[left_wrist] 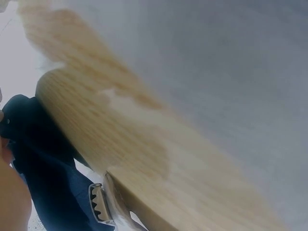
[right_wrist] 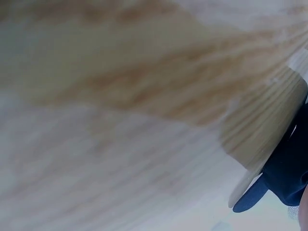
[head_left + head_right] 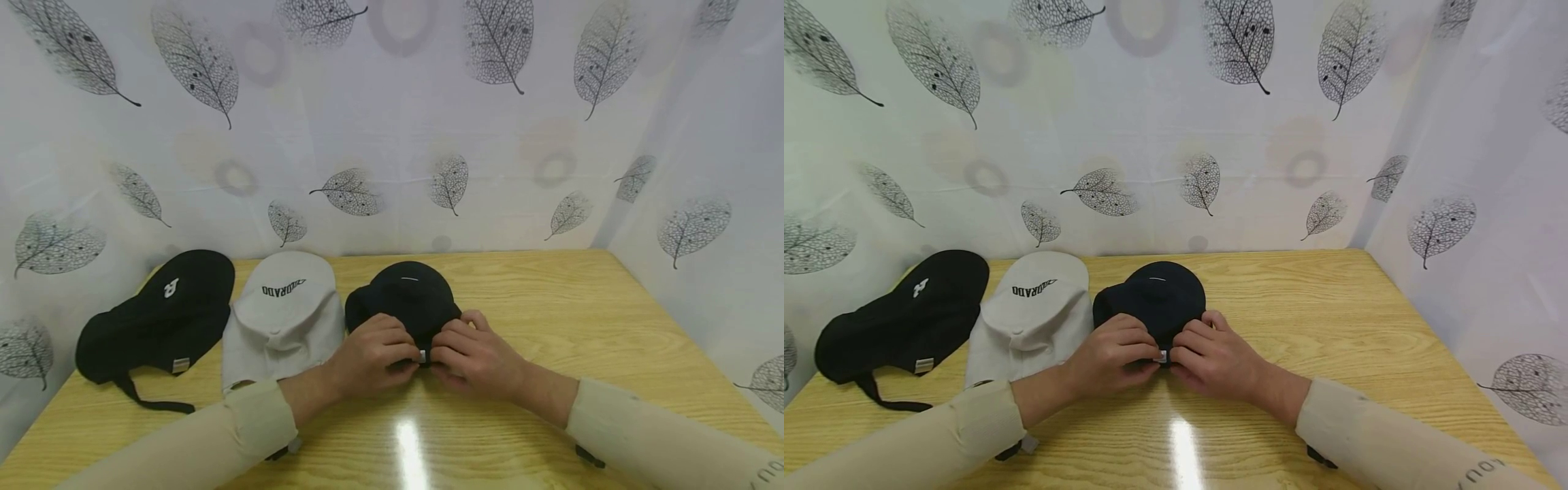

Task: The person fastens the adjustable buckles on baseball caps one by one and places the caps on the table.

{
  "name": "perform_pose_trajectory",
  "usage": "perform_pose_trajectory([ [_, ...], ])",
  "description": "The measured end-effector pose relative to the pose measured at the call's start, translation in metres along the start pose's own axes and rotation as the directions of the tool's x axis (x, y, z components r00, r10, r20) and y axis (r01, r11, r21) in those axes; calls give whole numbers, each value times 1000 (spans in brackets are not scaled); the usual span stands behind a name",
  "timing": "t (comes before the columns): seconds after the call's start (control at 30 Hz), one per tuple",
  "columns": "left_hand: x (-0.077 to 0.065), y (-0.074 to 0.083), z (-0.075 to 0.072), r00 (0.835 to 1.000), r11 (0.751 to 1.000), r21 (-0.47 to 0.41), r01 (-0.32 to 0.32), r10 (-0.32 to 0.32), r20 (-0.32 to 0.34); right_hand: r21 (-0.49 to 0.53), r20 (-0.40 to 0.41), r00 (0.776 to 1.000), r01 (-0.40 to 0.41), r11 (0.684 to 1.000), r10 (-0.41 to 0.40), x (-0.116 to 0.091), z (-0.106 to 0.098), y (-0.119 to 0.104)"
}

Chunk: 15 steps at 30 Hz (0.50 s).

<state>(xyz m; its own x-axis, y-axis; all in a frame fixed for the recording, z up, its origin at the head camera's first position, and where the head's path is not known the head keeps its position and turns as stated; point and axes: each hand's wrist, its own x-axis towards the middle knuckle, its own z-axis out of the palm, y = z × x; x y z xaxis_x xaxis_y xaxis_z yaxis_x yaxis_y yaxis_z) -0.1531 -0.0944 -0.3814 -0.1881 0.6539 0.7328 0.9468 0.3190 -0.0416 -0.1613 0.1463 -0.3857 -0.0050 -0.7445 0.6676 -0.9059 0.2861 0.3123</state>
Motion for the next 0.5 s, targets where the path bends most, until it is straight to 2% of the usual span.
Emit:
perform_pose_trajectory([
  [0.5, -1, -1, 0, 1000, 1000, 6, -5, 5, 16, 3, -44, 999, 13, 1000, -13, 5, 6, -1],
])
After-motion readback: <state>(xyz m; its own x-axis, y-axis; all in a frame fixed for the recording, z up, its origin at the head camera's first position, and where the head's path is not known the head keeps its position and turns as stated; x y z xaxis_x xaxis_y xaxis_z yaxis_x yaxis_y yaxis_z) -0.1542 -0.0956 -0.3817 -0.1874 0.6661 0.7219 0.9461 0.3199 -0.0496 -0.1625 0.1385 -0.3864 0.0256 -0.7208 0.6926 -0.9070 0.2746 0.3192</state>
